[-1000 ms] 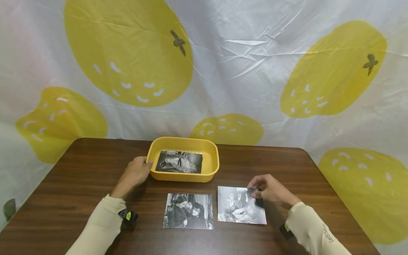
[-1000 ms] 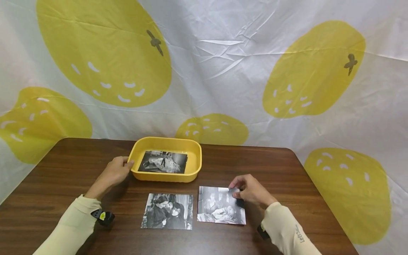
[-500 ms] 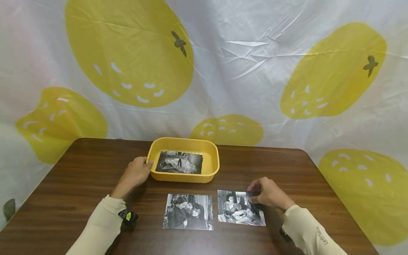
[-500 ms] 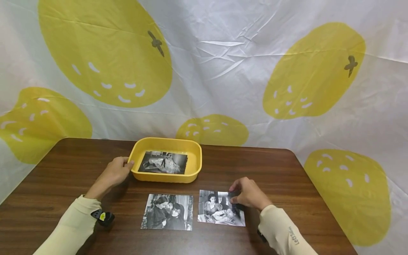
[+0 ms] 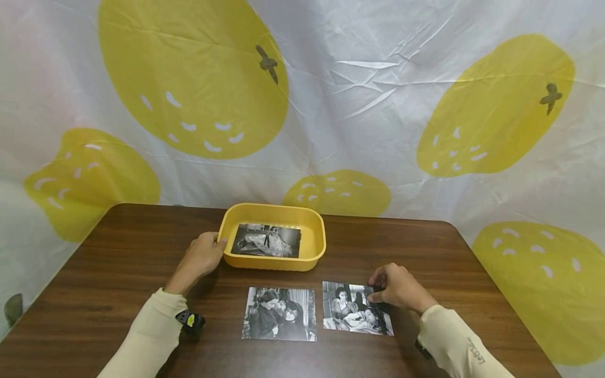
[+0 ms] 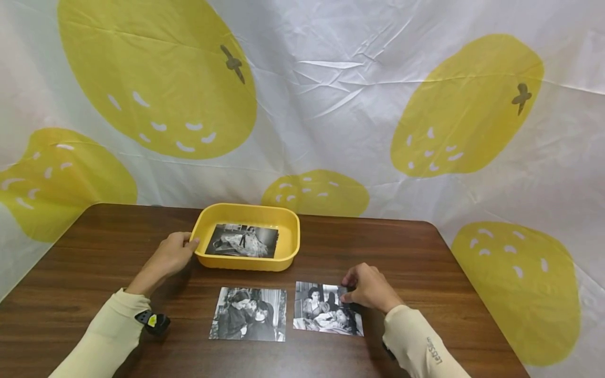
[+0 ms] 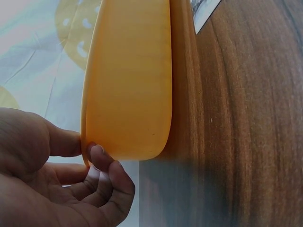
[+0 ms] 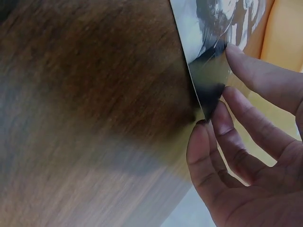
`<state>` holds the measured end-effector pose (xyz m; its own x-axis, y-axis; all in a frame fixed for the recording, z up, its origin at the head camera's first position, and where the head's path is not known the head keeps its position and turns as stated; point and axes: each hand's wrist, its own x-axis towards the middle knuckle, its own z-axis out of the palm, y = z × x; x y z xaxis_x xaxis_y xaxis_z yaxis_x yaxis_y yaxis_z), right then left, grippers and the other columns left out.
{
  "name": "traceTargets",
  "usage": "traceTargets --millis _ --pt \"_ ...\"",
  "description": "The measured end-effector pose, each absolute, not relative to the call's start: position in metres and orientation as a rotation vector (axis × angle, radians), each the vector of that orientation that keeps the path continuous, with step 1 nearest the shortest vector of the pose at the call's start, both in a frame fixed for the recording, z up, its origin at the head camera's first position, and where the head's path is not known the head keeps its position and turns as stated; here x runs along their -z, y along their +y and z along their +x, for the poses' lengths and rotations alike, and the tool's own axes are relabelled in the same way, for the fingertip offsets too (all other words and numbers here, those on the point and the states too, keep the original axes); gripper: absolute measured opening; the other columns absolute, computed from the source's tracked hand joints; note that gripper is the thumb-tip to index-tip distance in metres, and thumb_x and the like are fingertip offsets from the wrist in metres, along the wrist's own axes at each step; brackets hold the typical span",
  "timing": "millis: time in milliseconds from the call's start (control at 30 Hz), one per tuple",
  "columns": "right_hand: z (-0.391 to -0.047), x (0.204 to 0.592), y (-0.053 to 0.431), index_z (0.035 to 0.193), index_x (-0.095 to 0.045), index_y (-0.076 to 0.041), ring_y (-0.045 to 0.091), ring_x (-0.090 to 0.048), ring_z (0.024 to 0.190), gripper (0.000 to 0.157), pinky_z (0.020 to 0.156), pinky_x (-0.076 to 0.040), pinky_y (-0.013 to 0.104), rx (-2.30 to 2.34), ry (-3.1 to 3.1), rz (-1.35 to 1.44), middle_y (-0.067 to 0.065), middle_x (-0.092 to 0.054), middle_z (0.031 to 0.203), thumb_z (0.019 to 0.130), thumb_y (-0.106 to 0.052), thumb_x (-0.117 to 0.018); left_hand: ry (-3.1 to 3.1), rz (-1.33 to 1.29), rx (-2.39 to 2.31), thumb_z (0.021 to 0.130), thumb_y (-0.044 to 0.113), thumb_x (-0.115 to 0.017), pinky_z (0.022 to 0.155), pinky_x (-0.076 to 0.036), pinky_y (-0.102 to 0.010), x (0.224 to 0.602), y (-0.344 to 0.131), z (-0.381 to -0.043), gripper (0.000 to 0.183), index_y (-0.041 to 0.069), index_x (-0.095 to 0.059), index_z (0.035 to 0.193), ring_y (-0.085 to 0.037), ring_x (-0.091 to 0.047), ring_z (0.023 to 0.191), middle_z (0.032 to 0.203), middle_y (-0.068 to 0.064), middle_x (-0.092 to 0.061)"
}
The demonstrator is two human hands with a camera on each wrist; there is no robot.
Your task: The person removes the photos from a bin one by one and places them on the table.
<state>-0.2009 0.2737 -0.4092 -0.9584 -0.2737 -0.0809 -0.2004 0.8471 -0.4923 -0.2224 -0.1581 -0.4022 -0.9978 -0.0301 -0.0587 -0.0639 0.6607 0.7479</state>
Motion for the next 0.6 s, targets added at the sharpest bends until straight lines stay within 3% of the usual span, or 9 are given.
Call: traceTargets --millis 267,600 --pt "-0.209 0.398 0.270 0.093 -0.074 -0.007 0.015 -0.057 0.072 0.030 0.068 -0.049 0.036 0.733 2.904 -0.395 -0.001 -0.065 0.079 0.072 -0.018 -0.092 2.832 -0.084 -1.263 0.106 0.017 -0.046 0.067 -0.042 -0.037 0.403 -0.158 -0.223 0.037 -0.011 -0.059 0.127 -0.027 -0.055 0.080 0.087 -0.012 -0.058" --pt "-0.239 0.353 0.240 0.099 -0.074 -0.005 0.017 -0.060 0.078 0.030 0.074 -0.050 0.038 0.735 2.948 -0.522 0.003 -0.068 0.087 0.080 -0.023 -0.088 2.846 -0.074 -1.255 0.106 0.017 -0.046 0.068 -0.042 -0.037 0.403 -0.159 -0.224 0.036 -0.011 -0.061 0.124 -0.027 -0.055 0.081 0.087 -0.012 -0.058"
